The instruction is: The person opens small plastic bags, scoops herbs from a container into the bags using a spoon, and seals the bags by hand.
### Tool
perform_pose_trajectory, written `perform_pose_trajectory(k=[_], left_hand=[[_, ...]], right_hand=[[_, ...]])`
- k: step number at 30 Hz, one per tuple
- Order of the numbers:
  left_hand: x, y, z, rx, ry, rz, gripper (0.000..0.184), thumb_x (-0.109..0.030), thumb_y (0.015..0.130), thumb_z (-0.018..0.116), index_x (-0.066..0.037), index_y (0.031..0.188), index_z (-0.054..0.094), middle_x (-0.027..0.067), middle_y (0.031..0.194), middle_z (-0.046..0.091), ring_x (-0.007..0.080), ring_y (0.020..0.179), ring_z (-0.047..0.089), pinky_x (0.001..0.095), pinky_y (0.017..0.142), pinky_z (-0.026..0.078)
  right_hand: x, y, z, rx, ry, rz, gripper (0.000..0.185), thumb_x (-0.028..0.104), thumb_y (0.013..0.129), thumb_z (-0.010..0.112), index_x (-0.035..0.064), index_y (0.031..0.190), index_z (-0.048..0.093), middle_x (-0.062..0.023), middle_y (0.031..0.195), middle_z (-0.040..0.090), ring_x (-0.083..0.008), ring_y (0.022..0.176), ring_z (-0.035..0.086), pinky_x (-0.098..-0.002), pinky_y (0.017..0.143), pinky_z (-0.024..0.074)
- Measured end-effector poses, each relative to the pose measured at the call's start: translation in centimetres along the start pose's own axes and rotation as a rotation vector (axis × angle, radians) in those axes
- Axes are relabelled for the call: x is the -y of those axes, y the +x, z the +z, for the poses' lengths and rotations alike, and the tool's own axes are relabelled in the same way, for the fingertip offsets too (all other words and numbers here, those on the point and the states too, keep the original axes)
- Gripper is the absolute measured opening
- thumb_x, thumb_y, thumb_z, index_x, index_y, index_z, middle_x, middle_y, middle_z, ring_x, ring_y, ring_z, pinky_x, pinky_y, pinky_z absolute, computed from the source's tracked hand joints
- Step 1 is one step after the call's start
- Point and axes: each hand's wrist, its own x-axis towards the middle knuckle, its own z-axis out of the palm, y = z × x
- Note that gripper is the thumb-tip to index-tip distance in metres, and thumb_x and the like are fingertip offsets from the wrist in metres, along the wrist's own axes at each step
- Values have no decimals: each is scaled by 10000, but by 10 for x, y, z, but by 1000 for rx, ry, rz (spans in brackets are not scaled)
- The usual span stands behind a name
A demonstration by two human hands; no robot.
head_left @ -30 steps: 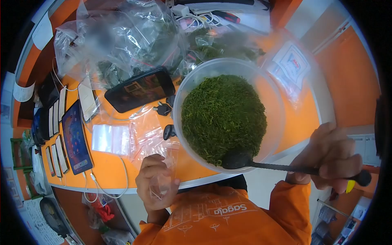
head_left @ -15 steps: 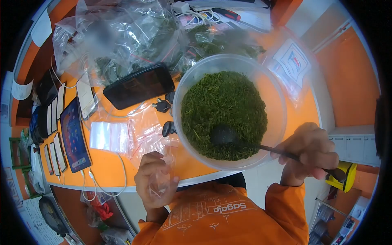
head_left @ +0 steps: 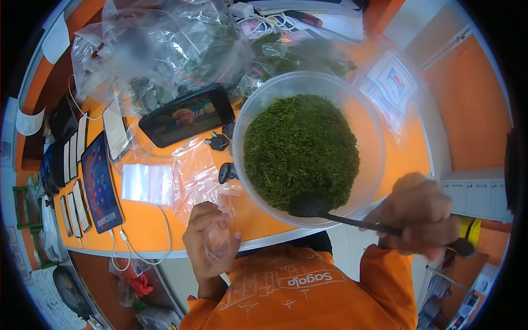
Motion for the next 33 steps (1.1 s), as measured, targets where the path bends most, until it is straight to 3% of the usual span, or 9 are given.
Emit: perform_pose_trajectory(k=[2, 5, 6, 9, 13, 19, 22, 28, 33], left_hand=[[1, 0, -1, 11, 18, 1, 393, 80, 593, 643, 21, 961, 516, 145, 821, 514, 221, 702, 481, 294, 619, 408], [-1, 0, 0, 10, 24, -38, 379, 68, 596, 646, 10, 948, 518, 141, 805, 514, 234, 715, 491, 305, 640, 416], [0, 0, -1, 13, 42, -17, 374, 67, 597, 645, 7, 943, 516, 139, 797, 513, 237, 719, 493, 309, 647, 417], [2, 1, -3, 17, 72, 23, 361, 66, 600, 643, -1, 929, 512, 135, 776, 510, 245, 729, 499, 317, 663, 418], [1, 0, -3, 7, 65, 15, 349, 70, 601, 640, -7, 913, 506, 133, 765, 509, 251, 733, 501, 320, 666, 418], [-1, -2, -3, 6, 92, -4, 333, 67, 601, 642, -14, 891, 501, 131, 768, 508, 252, 737, 499, 318, 674, 416], [-1, -1, -4, 2, 98, -2, 324, 66, 600, 643, -15, 880, 501, 130, 770, 507, 252, 735, 497, 318, 676, 415], [2, -2, -3, 11, 42, -58, 311, 52, 620, 611, -9, 894, 477, 90, 758, 454, 232, 789, 438, 348, 756, 365], [8, -1, -3, -49, 10, 10, 302, 13, 652, 618, -2, 912, 465, 72, 734, 434, 200, 778, 420, 335, 774, 341]], right_hand=[[8, -6, 7, 13, -65, 15, 183, 76, 727, 508, 51, 618, 363, -48, 550, 468, -170, 390, 522, -247, 337, 388], [-3, -17, 7, 115, 21, -203, 153, 39, 650, 457, 53, 585, 319, -62, 561, 441, -185, 399, 524, -264, 343, 404], [1, -26, 5, 164, -64, -189, 174, 145, 784, 441, 47, 673, 351, -35, 589, 373, -161, 396, 522, -274, 360, 464], [0, -25, 13, 82, -32, -224, 186, -31, 566, 454, 55, 513, 298, -92, 529, 485, -208, 408, 535, -257, 293, 308], [-10, -24, 10, -17, -38, -231, 234, 21, 690, 506, 46, 546, 323, -64, 530, 445, -206, 433, 547, -259, 292, 364], [-29, -13, -6, -384, 48, -22, 343, 362, 926, 403, 74, 740, 409, -14, 600, 407, -145, 460, 545, -244, 311, 427], [-19, -6, -41, -223, 209, 76, 292, 402, 926, 362, 140, 825, 442, -16, 715, 463, -102, 524, 558, -203, 415, 468], [-19, 11, -9, 4, 156, -18, 413, 429, 914, 382, 75, 705, 428, -47, 478, 429, -148, 328, 443, -234, 293, 353], [-29, -2, -9, -37, 163, -183, 364, 369, 934, 362, 63, 740, 396, -36, 471, 404, -125, 291, 377, -240, 285, 345]])
